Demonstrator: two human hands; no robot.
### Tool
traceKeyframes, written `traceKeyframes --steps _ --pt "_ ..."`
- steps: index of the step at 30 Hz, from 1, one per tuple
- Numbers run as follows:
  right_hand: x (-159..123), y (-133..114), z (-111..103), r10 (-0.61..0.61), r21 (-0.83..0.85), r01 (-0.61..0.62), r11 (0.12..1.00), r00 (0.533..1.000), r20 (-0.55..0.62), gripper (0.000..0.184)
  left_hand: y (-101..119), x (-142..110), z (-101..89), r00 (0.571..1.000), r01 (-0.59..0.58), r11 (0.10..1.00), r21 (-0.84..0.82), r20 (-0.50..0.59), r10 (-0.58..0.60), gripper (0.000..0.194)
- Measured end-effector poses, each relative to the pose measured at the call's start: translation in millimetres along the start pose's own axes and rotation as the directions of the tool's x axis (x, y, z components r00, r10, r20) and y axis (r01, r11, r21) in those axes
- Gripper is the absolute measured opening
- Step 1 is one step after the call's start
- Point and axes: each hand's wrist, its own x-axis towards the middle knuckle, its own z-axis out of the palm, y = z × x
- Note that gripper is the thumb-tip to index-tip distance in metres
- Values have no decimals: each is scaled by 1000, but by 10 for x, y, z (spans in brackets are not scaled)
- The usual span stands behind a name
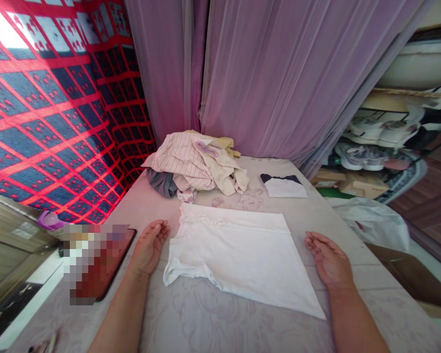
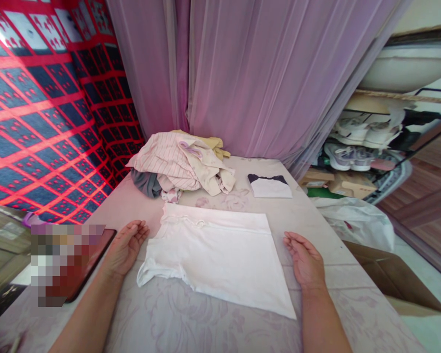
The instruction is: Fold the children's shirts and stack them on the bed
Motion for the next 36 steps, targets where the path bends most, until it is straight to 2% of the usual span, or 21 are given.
traceKeyframes --steps 15,36 --pt "5 13 -6 -17 1 17 1000 1000 2 21 -21 22 -40 1000 -16 1000 13 21 16 23" --pt "30 57 -40 -25 -1 25 1000 1000 17 24 -27 26 -56 999 -20 1000 14 50 19 21"
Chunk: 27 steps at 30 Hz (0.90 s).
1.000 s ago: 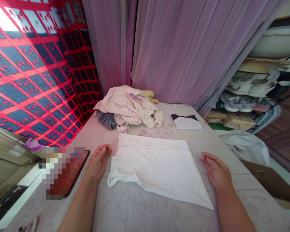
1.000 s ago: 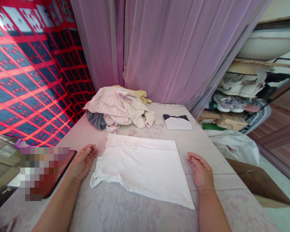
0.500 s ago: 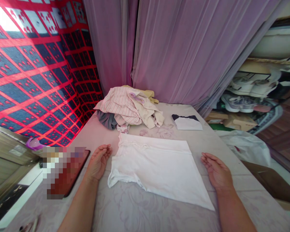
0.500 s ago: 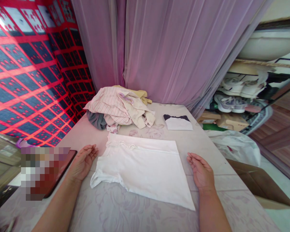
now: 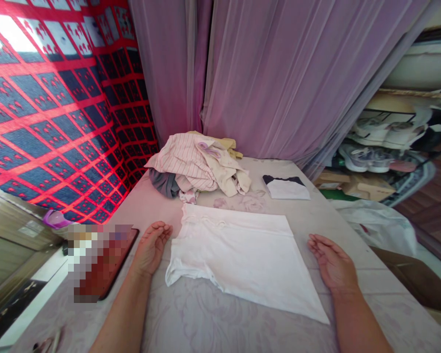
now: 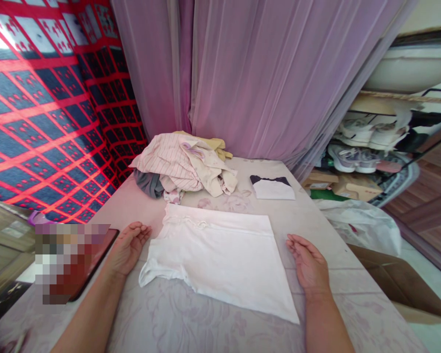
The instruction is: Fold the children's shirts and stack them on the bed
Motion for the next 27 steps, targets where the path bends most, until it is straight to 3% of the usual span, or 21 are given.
traceKeyframes --steps 27 --pt "5 4 2 3 16 -3 1000 1000 9 24 43 -13 42 998 33 999 -14 -56 -33 25"
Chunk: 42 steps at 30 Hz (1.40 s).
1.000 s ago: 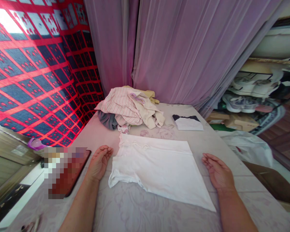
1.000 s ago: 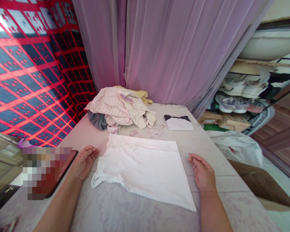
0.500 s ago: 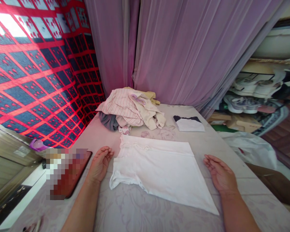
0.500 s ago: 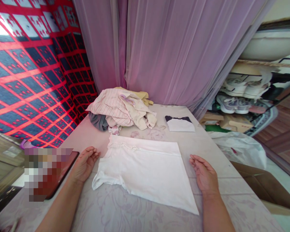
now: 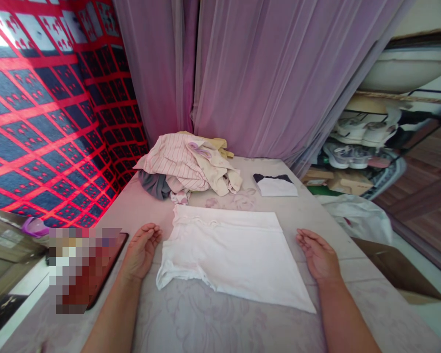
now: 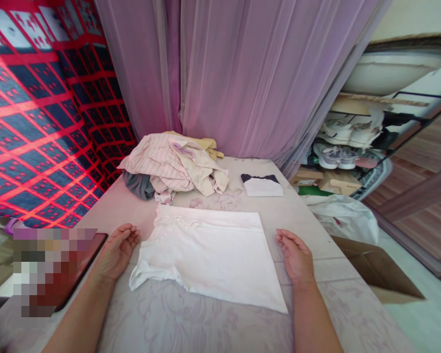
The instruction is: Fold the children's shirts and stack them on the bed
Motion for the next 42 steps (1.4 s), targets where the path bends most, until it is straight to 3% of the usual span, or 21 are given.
traceKeyframes --steps 17,21,26,31,34,37,39,42 --pt "-32 -78 91 47 43 -46 998 999 -15 24 -2 47 -31 1000 -2 1000 26 22 2 22" --pt "-26 -91 109 54 -16 -53 998 998 13 24 -10 43 -28 999 -27 998 51 31 26 24" --pt "-145 -148 69 66 -268 -22 963 986 156 26 -57 22 -12 996 -82 990 113 53 76 29" --pt "-453 -210 -65 67 -560 209 802 899 432 31 -81 -20 49 987 -137 941 310 121 104 35" --pt "-615 -272 -139 86 -628 389 674 803 590 30 -22 -86 84 971 -162 825 542 235 36 39" --pt "-720 -350 -212 124 -613 561 556 673 729 27 84 -241 104 928 -279 581 764 370 -42 39" --pt "-769 -391 -274 141 -597 644 479 614 777 26 151 -403 103 863 -459 357 813 504 -39 33" --pt "-825 -420 -371 156 -591 719 366 579 801 28 203 -682 70 710 -702 -13 712 699 -81 22"
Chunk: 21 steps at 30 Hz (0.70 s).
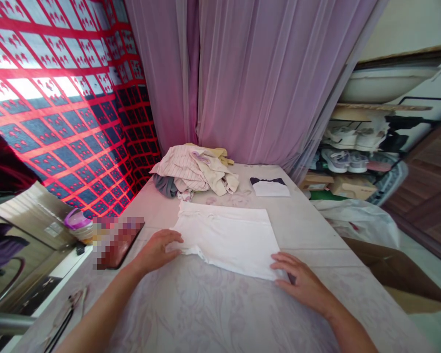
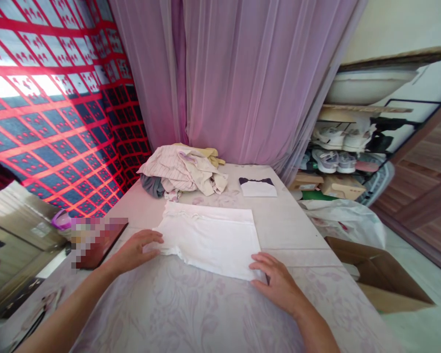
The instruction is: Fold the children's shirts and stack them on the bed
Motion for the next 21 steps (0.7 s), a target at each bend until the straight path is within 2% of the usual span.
traceKeyframes --steps 2,4,9,14,17,21 --pt "-49 1 0 -11 -75 12 997 1000 13 28 74 -141 9 997 -67 980 185 52 58 23" --pt "-70 -8 1 -19 -136 21 990 1000 21 25 100 -244 29 997 -53 950 308 66 34 25" --pt "-62 -36 15 -77 -220 70 973 997 -23 28 48 -313 78 996 -1 892 451 76 -37 25" --pt "-6 -80 -38 -66 -212 54 976 997 -51 33 11 -258 121 994 23 889 458 84 -69 26" --pt "114 -143 -174 15 -173 -13 985 1000 9 35 23 -170 78 994 54 919 391 65 -86 24" --pt "384 -163 -390 154 -186 -135 973 984 94 34 67 65 -82 986 111 948 300 85 -142 22"
